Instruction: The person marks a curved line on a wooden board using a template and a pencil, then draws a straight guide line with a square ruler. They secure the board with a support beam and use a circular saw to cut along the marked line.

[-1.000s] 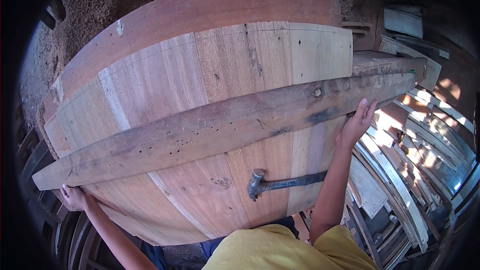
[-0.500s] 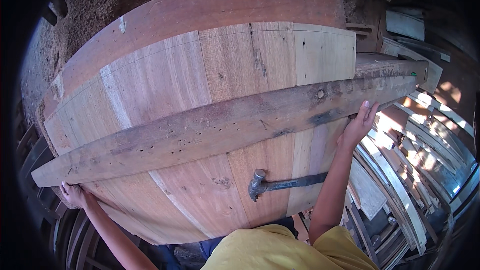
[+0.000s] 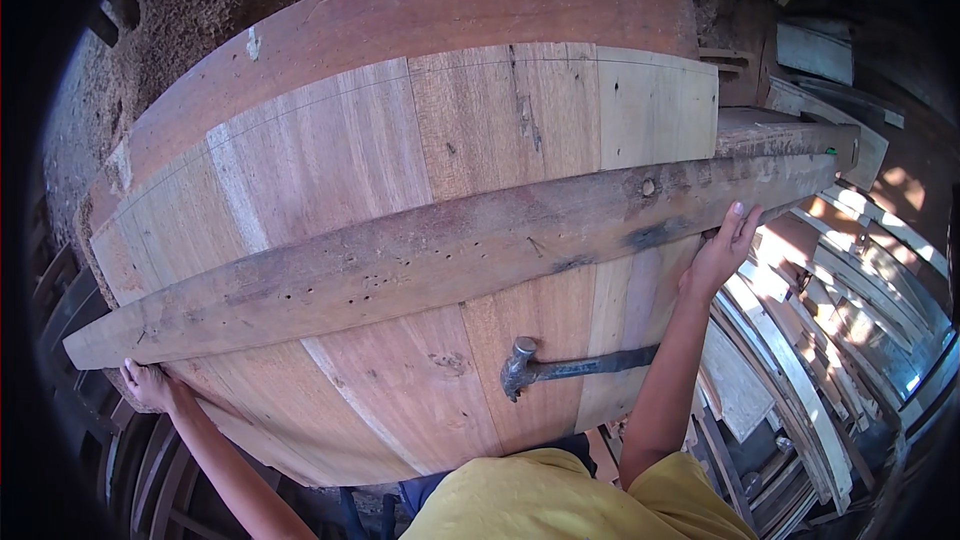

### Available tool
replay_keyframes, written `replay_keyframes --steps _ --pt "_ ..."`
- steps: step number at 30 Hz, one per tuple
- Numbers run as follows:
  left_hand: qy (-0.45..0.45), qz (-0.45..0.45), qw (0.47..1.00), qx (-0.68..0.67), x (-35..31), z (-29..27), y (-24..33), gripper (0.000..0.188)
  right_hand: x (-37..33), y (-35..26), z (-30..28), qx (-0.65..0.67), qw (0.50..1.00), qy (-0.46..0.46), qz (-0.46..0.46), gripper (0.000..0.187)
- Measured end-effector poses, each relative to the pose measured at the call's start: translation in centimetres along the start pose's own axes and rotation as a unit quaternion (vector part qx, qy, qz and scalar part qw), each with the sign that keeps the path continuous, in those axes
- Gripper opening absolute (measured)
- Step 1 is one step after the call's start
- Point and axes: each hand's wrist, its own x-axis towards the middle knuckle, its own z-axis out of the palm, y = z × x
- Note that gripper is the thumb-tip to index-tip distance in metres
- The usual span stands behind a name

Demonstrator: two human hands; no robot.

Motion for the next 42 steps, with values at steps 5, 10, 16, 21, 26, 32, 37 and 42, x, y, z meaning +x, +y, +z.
replay_keyframes --steps 5,10,16,21,26,32,37,42 --pt "0.024 0.017 0.992 0.125 -5.9 5.4 2.1 0.019 0.5 0.3 -1.4 -0.054 0.998 0.016 0.030 0.081" --pt "0.010 0.067 0.991 0.116 -7.3 4.2 4.8 0.021 3.1 2.6 -2.9 -0.199 0.979 -0.029 -0.028 0.087" --pt "0.081 -0.001 0.997 -0.004 -10.1 8.0 6.2 0.047 0.4 -0.1 -1.0 -0.135 0.991 0.019 0.005 0.079" --pt "0.065 0.003 0.998 0.022 -10.1 7.5 6.4 0.049 0.2 -0.6 -0.5 -0.130 0.991 0.019 0.021 0.077" --pt "0.049 -0.006 0.999 0.007 -10.1 7.3 6.3 0.051 0.5 -0.4 -0.8 -0.132 0.991 0.020 0.023 0.078" --pt "0.051 -0.019 0.998 -0.010 -10.6 7.8 6.9 0.053 1.4 0.7 -1.6 -0.149 0.989 0.011 0.002 0.075" --pt "0.055 -0.026 0.998 -0.007 -10.7 7.9 7.0 0.052 0.8 -0.1 -1.0 -0.160 0.987 0.018 0.015 0.072" --pt "0.043 -0.024 0.999 -0.013 -9.9 6.9 6.4 0.054 0.1 -0.8 -0.3 -0.161 0.987 0.022 0.006 0.071"
